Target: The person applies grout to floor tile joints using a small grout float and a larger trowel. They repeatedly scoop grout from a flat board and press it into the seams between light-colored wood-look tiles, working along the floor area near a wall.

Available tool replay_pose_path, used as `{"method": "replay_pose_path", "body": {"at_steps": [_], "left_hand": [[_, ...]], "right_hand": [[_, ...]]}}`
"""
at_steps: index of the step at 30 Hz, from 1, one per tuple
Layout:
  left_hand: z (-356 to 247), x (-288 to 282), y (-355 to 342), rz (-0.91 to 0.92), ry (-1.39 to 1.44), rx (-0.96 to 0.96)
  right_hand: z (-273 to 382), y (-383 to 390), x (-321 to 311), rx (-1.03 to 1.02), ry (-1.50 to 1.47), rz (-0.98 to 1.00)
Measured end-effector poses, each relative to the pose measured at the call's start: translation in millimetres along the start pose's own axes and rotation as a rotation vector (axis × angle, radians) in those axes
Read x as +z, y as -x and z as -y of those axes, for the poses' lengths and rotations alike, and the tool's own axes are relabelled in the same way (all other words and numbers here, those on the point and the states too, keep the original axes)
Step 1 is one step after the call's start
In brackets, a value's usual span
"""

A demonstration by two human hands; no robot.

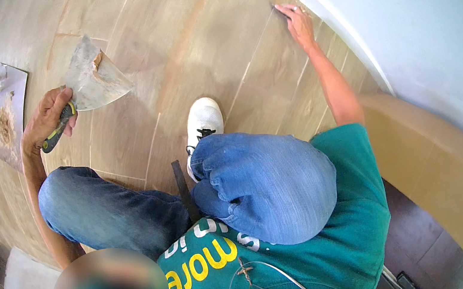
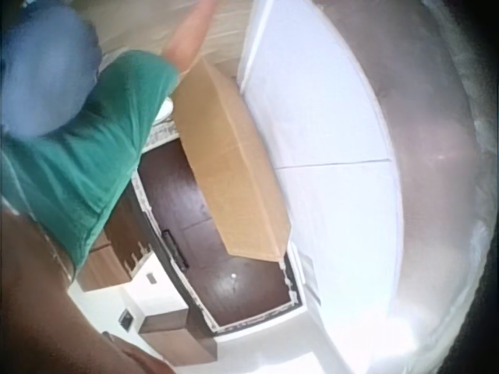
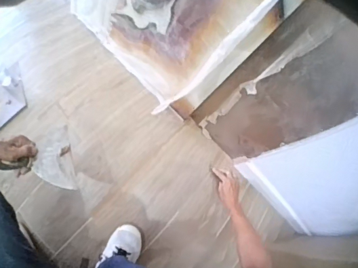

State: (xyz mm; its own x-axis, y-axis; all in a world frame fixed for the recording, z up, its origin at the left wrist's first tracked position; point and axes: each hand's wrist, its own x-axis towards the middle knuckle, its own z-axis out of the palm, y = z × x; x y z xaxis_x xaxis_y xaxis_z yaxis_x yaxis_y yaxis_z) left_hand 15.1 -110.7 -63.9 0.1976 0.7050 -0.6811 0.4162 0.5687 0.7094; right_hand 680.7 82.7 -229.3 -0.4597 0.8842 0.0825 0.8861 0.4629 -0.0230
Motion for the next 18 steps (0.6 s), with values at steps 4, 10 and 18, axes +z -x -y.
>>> {"method": "replay_pose_path", "body": {"at_steps": [4, 10, 18], "left_hand": [[0, 0, 3, -0.015, 0.001, -0.043], [-1, -3, 1, 0.001, 0.012, -0.034], [-3, 3, 9, -0.055, -0.01, -0.057]], "right_hand": [[-37, 1, 5, -0.081, -0.212, 0.196], [-45, -50, 11, 0.111, -0.15, 0.076], [5, 16, 22, -0.069, -0.13, 0.047]]}}
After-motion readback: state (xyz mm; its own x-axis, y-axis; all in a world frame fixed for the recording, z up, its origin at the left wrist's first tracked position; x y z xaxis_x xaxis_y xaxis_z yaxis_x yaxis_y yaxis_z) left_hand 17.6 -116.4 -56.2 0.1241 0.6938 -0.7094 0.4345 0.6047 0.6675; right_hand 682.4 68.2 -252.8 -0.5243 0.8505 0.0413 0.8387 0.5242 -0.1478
